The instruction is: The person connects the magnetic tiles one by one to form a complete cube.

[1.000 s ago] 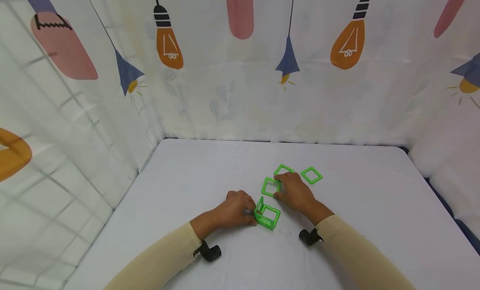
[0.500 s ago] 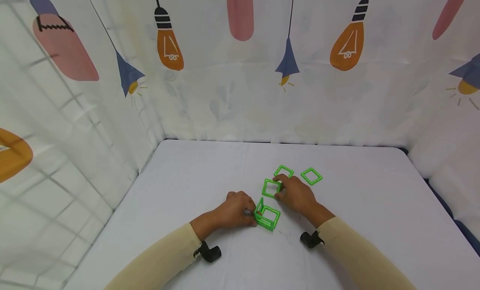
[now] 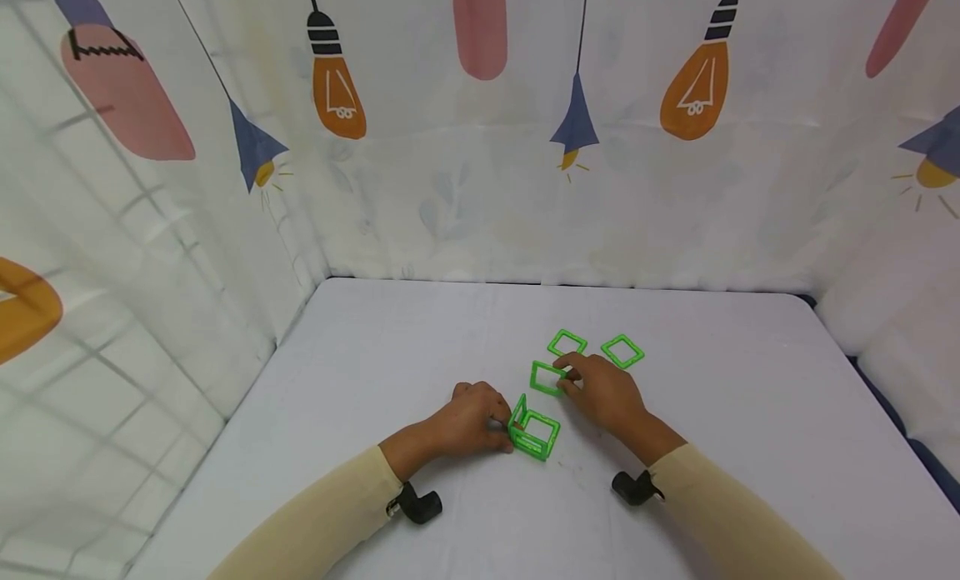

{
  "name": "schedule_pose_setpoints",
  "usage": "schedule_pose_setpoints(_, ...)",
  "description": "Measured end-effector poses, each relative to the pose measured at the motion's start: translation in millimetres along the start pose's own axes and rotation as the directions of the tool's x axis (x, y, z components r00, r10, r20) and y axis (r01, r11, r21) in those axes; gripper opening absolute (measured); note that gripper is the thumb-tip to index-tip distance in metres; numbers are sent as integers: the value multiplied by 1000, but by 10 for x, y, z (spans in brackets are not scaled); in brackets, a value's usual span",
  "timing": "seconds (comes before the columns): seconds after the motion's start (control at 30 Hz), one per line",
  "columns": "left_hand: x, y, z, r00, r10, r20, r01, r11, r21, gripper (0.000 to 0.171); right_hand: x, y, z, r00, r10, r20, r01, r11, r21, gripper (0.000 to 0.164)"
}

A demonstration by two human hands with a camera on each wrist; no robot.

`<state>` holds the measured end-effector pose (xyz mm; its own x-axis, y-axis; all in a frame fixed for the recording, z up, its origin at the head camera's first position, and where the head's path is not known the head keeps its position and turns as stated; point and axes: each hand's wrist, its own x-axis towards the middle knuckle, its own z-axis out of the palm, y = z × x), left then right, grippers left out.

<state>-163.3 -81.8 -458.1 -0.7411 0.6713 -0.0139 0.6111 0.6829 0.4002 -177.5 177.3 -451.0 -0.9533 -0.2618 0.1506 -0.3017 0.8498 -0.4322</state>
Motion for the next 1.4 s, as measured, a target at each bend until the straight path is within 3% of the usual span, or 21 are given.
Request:
schedule_pose_setpoints(0.43,2,2,-18,1000,7,-3,-7,1000,-1,20,-163,-30,-73,999,-37,5,37,999,7,27)
schedule_pose_setpoints(1.4,11,-29,19,1000,22,-16,-21,1000,10,19,-273,-113,-19,998,-50,50,49,998,26,25)
